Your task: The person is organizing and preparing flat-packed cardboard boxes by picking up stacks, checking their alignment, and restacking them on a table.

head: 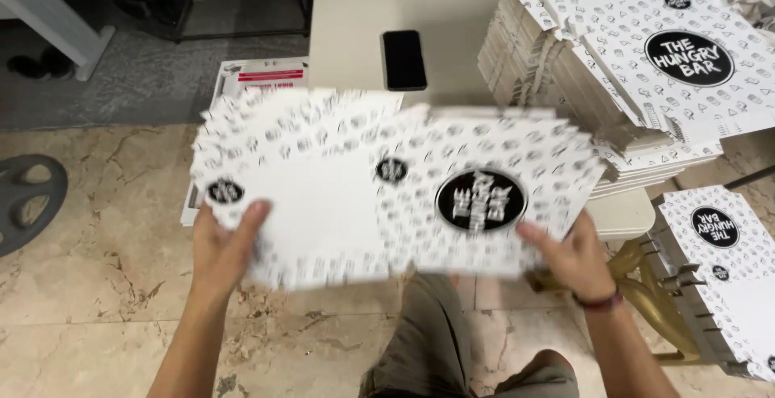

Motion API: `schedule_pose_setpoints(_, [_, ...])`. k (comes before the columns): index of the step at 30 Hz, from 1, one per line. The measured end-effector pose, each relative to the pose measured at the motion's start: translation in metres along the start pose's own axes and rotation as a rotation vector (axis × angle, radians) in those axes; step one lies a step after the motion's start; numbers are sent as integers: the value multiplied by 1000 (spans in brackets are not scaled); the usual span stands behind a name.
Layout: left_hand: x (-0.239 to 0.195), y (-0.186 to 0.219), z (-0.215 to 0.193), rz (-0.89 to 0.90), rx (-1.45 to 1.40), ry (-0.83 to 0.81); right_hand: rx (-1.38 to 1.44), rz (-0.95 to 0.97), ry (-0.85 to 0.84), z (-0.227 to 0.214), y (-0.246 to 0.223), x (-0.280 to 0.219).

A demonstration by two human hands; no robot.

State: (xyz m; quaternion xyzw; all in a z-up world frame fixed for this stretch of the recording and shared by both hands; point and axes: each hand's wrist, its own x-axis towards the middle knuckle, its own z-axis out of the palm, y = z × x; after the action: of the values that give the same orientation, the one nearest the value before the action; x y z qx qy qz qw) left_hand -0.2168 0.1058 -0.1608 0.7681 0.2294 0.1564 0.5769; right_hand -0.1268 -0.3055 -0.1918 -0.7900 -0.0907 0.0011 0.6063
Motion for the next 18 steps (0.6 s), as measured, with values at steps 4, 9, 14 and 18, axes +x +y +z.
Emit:
schedule_pose_setpoints(4, [71, -12, 9, 501, -227, -104, 105, -250, -17, -7, 37, 62])
schedule_pose_setpoints(9, [99, -16, 36, 410, -273, -293, 166, -239, -3, -5, 76, 98])
schedule_pose_setpoints(14, [113, -34, 39, 434, -409, -318, 198, -170, 37, 0, 80, 79])
schedule_pose_setpoints(18, [99, -18, 39, 497, -305, -248, 126, -338, 76, 9, 4, 65])
